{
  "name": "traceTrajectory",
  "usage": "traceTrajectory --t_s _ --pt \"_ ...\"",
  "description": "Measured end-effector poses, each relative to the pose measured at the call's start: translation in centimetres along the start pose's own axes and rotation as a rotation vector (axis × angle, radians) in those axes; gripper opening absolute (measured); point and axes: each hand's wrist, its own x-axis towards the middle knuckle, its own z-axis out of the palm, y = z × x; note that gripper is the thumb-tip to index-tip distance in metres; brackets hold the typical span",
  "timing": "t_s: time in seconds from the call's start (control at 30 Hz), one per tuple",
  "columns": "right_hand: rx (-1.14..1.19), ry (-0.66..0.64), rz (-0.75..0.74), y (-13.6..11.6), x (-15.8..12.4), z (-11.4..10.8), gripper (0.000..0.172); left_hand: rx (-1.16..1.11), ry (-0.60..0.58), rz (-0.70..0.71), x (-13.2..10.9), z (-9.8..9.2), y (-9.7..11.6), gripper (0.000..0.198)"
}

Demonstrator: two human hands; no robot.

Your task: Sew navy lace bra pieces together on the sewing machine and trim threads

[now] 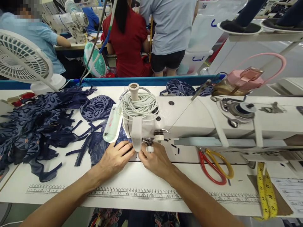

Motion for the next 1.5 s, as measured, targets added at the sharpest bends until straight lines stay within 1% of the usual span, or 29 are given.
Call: traceTrajectory --t_s 0.1,0.23,0.33,0.4,0.5,0.57,0.67,0.77,0.87,0.93,1.23,1.4,1.5 --pt "-0.053 -0.023 -0.025 -0.1 0.3 -0.1 0.023 -0.024 0.016 -0.021 0.3 -0.3 0.1 0.023" --pt "-0.177 -0.068 -0.066 -0.3 0.7 -0.6 0.029 -0.048 0.04 -0.009 0.3 -0.3 0.1 0.024" --pt "-0.211 -0.047 -0.123 -0.1 0.7 -1.5 0.032 -0.054 0.04 -0.002 0.2 -0.1 0.1 0.025" --pt "-0.237 -0.026 -0.075 0.4 0.5 -2.3 0.029 -0.062 0.042 0.007 0.1 -0.1 -0.1 0.025" --pt "-0.257 -0.028 0.046 1.3 0.1 -2.8 0.025 -0.069 0.044 0.015 0.2 -0.1 -0.3 0.027" --pt "-0.239 -0.031 0.071 2.0 -0.3 -2.4 0.024 -0.071 0.047 0.012 0.4 -0.1 -0.4 0.028" --pt "-0.198 0.026 0.096 2.6 -1.0 -1.3 0.021 -0.083 0.049 0.004 0.8 0.0 -0.7 0.028" --pt "-0.177 0.066 0.121 2.7 -1.4 -0.6 0.021 -0.077 0.066 -0.006 1.2 0.2 -1.0 0.028" --pt "-0.148 0.076 0.113 2.5 -1.4 -0.6 0.023 -0.047 0.077 -0.029 1.4 0.5 -1.1 0.029" --pt "-0.139 0.106 0.102 2.4 -1.2 -0.8 0.024 -0.035 0.073 -0.043 1.5 0.5 -1.1 0.029" --pt "-0.153 0.158 0.085 2.4 -1.1 -0.8 0.027 -0.041 0.087 -0.035 1.7 0.1 -0.9 0.03" --pt "-0.139 0.14 0.074 2.4 -1.4 -0.9 0.028 -0.033 0.111 -0.032 1.6 0.2 -0.7 0.031" --pt "-0.128 0.126 0.061 2.4 -1.6 -0.8 0.022 -0.025 0.098 -0.035 1.5 0.2 -0.6 0.032"
